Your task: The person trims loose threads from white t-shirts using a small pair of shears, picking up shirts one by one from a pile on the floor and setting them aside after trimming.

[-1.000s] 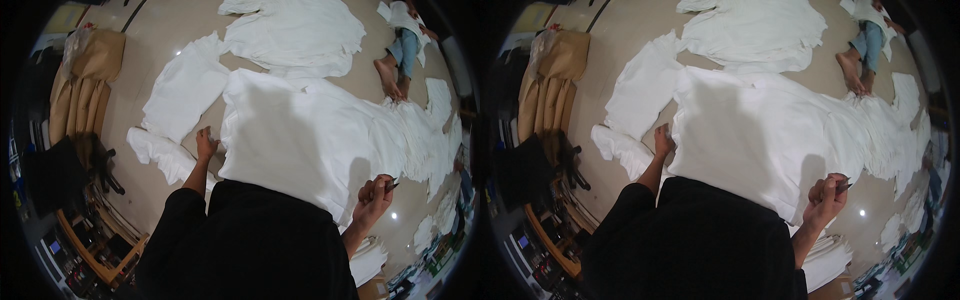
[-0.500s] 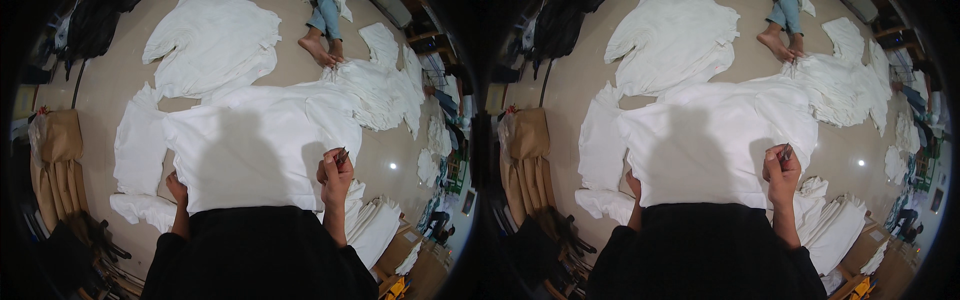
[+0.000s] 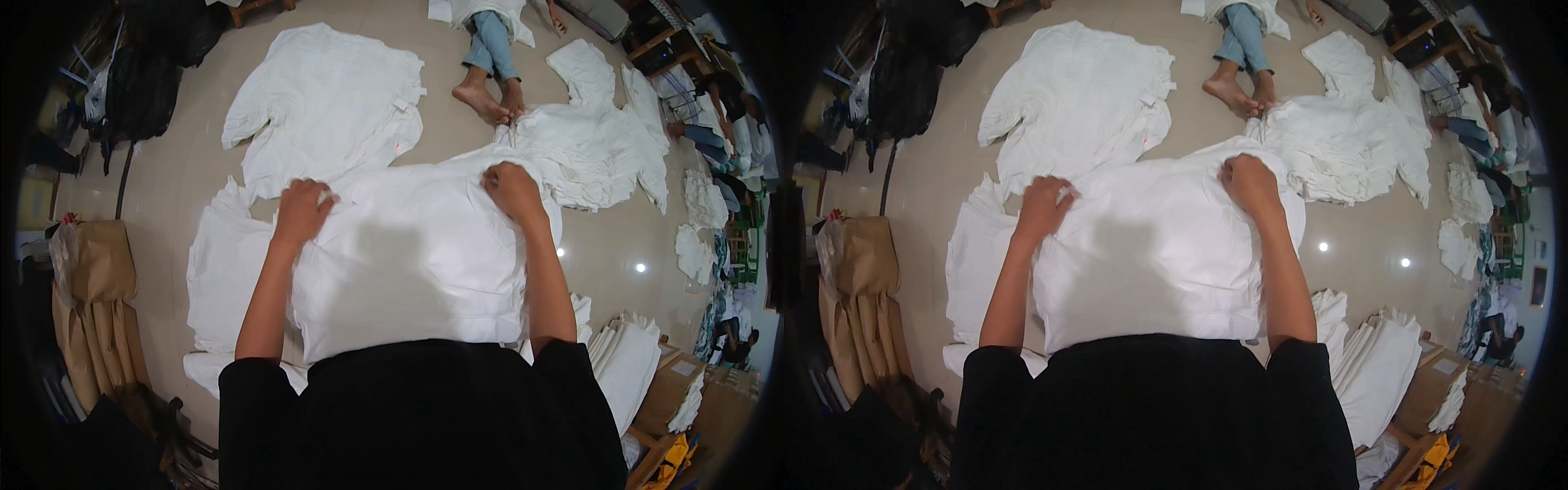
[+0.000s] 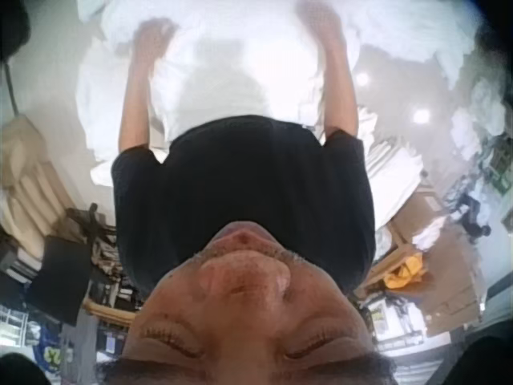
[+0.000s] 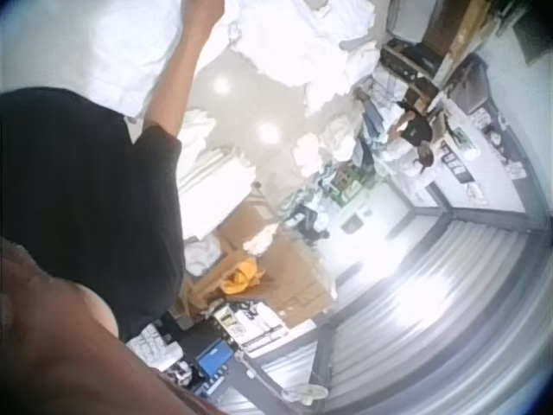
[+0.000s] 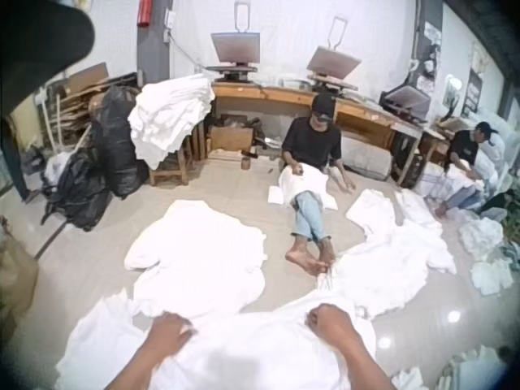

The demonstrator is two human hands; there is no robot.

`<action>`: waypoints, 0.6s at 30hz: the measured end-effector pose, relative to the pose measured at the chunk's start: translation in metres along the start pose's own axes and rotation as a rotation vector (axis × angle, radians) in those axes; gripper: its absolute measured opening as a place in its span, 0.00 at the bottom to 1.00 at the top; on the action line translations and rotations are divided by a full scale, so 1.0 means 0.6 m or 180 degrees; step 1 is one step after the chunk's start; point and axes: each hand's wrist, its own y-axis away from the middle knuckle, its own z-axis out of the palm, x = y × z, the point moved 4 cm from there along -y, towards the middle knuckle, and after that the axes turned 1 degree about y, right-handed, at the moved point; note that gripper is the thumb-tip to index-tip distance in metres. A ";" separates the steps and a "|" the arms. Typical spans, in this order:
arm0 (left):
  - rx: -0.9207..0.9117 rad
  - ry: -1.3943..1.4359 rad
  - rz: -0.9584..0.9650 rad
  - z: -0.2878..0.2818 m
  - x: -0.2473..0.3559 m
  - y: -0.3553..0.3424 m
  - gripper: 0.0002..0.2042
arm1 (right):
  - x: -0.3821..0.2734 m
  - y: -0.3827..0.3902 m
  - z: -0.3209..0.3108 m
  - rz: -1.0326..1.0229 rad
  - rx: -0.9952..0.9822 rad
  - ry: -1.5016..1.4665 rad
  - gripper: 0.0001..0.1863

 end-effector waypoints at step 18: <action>0.1158 0.0840 -0.0405 -0.024 -0.020 0.018 0.10 | 0.056 0.056 -0.029 -0.0081 0.1759 -0.0492 0.04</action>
